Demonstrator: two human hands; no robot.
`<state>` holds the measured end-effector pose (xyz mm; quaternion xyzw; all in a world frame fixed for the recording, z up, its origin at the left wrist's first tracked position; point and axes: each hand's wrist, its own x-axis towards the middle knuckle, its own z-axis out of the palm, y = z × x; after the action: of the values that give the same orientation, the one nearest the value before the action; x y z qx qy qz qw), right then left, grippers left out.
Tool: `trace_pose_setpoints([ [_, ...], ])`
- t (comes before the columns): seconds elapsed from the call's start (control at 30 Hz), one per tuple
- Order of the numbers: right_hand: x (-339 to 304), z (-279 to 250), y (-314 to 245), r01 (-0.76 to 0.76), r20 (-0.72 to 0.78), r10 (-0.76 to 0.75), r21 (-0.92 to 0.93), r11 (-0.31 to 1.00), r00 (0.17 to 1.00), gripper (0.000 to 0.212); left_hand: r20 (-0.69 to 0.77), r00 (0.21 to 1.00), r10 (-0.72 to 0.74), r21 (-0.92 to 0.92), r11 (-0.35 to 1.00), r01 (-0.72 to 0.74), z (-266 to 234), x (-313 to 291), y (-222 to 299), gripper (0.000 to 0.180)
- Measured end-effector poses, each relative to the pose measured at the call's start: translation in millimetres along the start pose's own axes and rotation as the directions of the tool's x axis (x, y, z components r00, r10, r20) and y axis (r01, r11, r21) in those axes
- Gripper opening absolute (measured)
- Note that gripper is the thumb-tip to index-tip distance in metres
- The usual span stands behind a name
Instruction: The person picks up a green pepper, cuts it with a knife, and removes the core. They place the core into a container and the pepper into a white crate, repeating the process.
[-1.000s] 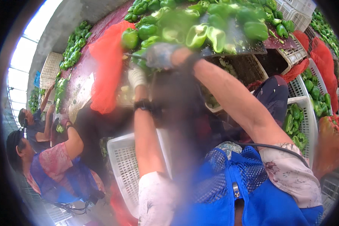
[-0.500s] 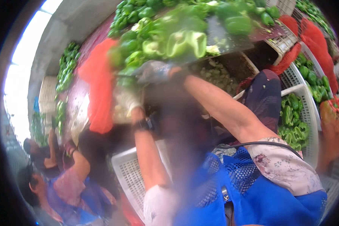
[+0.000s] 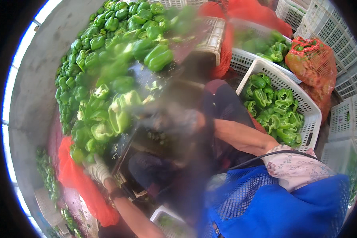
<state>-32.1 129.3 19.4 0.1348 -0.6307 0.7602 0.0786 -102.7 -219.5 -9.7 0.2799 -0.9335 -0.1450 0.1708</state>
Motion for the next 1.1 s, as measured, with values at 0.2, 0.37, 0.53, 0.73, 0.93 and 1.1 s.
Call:
trace_pose_setpoints([
  [0.2,-12,-62,-20,-0.139,-0.469,-0.032,-0.326,0.935,0.882,0.042,-0.061,0.973,0.221,0.130,0.969,-0.212,-12,21,20,0.067],
  [0.37,-11,-105,-16,-0.090,-0.733,0.073,0.016,0.996,0.677,0.040,-0.045,0.532,0.845,-0.541,0.427,-0.724,0,-66,203,0.051],
  [0.53,-15,-134,-4,0.010,-0.778,-0.063,-0.072,0.997,0.625,0.046,0.165,0.337,0.927,-0.352,0.374,-0.858,70,-101,348,0.084],
  [0.73,-20,-128,-11,-0.133,-0.688,0.054,-0.063,0.989,0.724,0.044,0.299,0.703,0.645,-0.189,0.762,-0.619,87,-105,357,0.085],
  [0.93,-18,-111,-6,-0.257,-0.410,0.162,-0.188,0.948,0.898,0.045,0.324,0.751,0.575,-0.672,0.698,-0.245,92,-93,296,0.051],
  [1.1,-17,-92,-3,-0.086,-0.305,-0.104,-0.551,0.830,0.947,0.044,0.155,0.823,0.547,-0.561,0.734,-0.382,101,-89,289,0.044],
])
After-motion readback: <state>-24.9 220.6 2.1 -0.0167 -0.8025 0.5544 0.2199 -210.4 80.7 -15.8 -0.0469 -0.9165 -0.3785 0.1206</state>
